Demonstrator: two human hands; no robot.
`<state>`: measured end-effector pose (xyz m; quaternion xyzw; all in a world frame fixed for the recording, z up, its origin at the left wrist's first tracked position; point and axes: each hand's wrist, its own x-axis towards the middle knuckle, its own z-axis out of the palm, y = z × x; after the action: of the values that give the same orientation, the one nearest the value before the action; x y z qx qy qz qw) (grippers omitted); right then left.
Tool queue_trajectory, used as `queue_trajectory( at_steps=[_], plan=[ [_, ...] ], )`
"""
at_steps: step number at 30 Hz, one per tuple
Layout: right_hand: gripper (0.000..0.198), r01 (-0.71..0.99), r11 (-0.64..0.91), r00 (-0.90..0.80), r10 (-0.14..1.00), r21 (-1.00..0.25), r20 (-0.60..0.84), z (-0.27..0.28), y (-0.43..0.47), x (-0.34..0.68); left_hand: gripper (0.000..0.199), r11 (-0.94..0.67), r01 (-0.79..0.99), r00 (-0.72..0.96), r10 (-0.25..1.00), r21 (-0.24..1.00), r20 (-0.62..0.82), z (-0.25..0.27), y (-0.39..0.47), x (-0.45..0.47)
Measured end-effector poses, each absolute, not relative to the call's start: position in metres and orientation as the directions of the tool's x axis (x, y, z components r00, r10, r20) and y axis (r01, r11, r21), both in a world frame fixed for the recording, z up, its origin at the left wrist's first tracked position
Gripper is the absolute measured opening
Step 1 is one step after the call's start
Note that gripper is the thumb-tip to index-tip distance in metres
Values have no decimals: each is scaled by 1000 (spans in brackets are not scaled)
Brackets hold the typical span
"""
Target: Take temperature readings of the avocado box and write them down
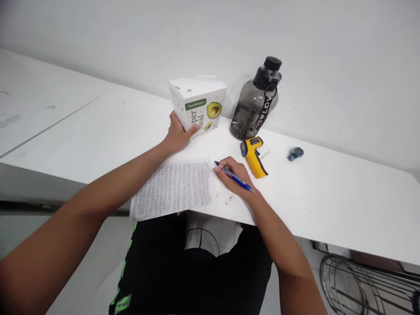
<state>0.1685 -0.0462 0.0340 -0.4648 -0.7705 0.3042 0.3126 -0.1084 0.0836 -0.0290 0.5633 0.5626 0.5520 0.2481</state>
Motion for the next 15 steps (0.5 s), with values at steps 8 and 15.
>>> queue_trajectory(
  at_steps=[8,15],
  plan=[
    [44,304,240,-427,899,-922,93,24,-46,150,101,-250,375,-229,908,893,351,-29,85,-109],
    [57,440,198,-338,940,-876,42,22,-46,149,100,-260,338,-206,917,905,341,-26,82,-108]
  ],
)
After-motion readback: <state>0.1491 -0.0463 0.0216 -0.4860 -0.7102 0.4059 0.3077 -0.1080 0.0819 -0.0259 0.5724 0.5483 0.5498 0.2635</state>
